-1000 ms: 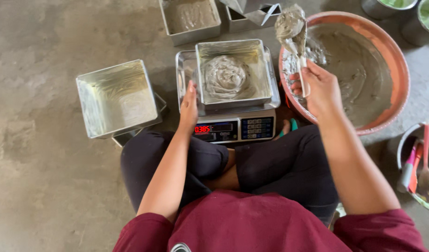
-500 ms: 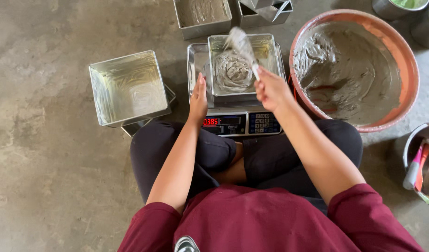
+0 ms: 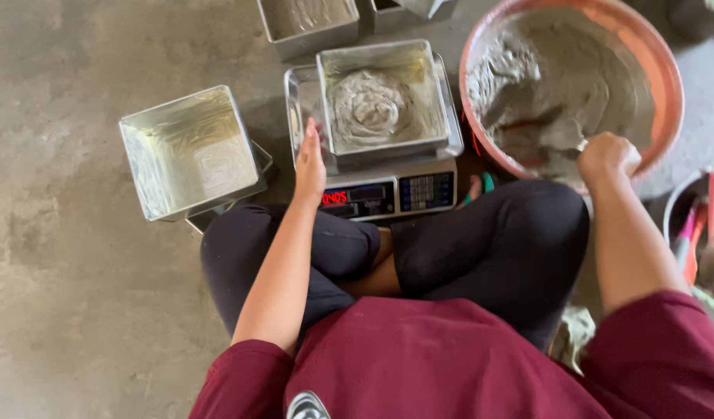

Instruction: The person scoops a grey paste from a large bowl into square metal containers placed on a digital scale, leveling the surface with a spatula. The person repeats this process for multiple containers, checking the weight on the scale after each fill.

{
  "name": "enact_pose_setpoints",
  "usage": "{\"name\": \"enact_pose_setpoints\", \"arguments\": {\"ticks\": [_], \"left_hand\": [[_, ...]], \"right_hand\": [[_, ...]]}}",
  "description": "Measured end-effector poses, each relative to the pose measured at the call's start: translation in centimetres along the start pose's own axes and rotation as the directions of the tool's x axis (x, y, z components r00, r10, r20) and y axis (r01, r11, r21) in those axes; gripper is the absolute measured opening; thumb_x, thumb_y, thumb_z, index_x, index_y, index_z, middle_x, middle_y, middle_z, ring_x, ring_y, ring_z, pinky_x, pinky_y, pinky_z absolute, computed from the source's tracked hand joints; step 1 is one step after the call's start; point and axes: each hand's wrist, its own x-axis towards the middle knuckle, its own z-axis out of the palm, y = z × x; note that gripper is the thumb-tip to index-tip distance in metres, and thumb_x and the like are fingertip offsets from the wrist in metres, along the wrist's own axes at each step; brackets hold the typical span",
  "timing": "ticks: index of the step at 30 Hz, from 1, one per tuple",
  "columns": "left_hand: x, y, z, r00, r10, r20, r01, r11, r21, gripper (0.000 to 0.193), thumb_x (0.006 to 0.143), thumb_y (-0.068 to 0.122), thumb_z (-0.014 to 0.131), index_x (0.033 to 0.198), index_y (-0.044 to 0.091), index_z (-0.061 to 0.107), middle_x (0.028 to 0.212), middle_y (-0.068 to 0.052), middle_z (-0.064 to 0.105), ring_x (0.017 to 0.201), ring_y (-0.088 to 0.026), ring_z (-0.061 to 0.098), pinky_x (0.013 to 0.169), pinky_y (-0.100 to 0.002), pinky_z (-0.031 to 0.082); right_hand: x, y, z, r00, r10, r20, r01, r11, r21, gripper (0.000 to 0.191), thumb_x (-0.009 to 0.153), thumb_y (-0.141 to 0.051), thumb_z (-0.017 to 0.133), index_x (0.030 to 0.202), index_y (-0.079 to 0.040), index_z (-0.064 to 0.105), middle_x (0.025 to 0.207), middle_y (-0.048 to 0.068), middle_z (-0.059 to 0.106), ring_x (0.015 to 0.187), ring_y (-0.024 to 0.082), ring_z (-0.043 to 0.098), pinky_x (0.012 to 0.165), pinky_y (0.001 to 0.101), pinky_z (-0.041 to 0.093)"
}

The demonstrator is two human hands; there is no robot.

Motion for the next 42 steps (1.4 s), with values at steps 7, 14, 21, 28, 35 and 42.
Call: {"name": "enact_pose_setpoints", "arguments": {"ticks": [7, 14, 21, 28, 35, 42], "left_hand": [[0.1, -1.3, -0.2, 0.998, -0.051, 0.027, 0.054, 0.992, -0.112, 0.075, 0.105, 0.057, 0.039, 0.159, 0.006, 0.034, 0.156, -0.012, 0.048, 0.142, -0.025, 0.049, 0.116, -0.036, 0.037], [0.5, -3.0, -0.5, 0.998, -0.066, 0.001, 0.066, 0.995, -0.074, 0.074, 0.105, 0.057, 0.038, 0.158, 0.006, 0.037, 0.155, -0.012, 0.050, 0.140, -0.025, 0.050, 0.114, -0.037, 0.039], [0.6, -3.8, 0.1, 1.000, -0.023, -0.001, 0.023, 0.998, -0.054, 0.070, 0.107, 0.054, 0.037, 0.158, 0.005, 0.038, 0.156, -0.015, 0.050, 0.144, -0.026, 0.047, 0.120, -0.036, 0.033], [0.4, -3.0, 0.9, 0.998, -0.057, 0.025, 0.059, 0.992, -0.107, 0.072, 0.105, 0.056, 0.033, 0.158, 0.007, 0.038, 0.147, -0.015, 0.058, 0.131, -0.026, 0.059, 0.110, -0.036, 0.043], [0.1, -2.7, 1.6, 0.997, -0.058, 0.047, 0.063, 0.991, -0.121, 0.072, 0.105, 0.059, 0.034, 0.159, 0.011, 0.037, 0.148, -0.015, 0.058, 0.130, -0.025, 0.059, 0.110, -0.036, 0.043], [0.1, -2.9, 1.7, 0.994, -0.101, 0.041, 0.105, 0.991, -0.087, 0.077, 0.103, 0.063, 0.031, 0.159, 0.010, 0.036, 0.150, -0.015, 0.056, 0.134, -0.025, 0.056, 0.114, -0.037, 0.039]], "right_hand": [[2.1, 0.0, 0.0, 0.993, -0.072, 0.097, 0.073, 0.997, -0.003, 0.023, 0.093, -0.018, 0.065, 0.110, -0.019, 0.080, 0.114, 0.014, 0.077, 0.103, 0.038, 0.073, 0.074, 0.0509, 0.060], [-1.3, -5.2, -6.1, 0.942, -0.295, -0.163, 0.331, 0.903, 0.276, 0.027, 0.095, -0.017, 0.062, 0.112, -0.025, 0.082, 0.110, 0.016, 0.075, 0.104, 0.038, 0.070, 0.085, 0.0513, 0.052], [-4.2, -16.5, -9.8, 0.864, -0.417, -0.283, 0.496, 0.602, 0.626, 0.030, 0.099, -0.033, 0.067, 0.125, -0.020, 0.077, 0.093, 0.024, 0.070, 0.086, 0.041, 0.069, 0.077, 0.0482, 0.053], [-6.7, -22.2, -8.8, 0.827, -0.557, 0.080, 0.323, 0.586, 0.743, 0.035, 0.093, -0.048, 0.071, 0.116, -0.022, 0.080, 0.083, 0.013, 0.076, 0.072, 0.026, 0.069, 0.073, 0.0413, 0.053], [-2.9, -24.1, -8.2, 0.883, -0.433, 0.183, 0.185, 0.678, 0.711, 0.033, 0.095, -0.046, 0.070, 0.121, -0.026, 0.077, 0.089, 0.010, 0.077, 0.070, 0.024, 0.066, 0.074, 0.0401, 0.053], [-5.4, -22.7, -7.7, 0.739, -0.669, -0.080, 0.566, 0.552, 0.613, 0.034, 0.095, -0.047, 0.068, 0.121, -0.027, 0.078, 0.096, 0.011, 0.074, 0.081, 0.024, 0.068, 0.089, 0.0461, 0.046]]}}
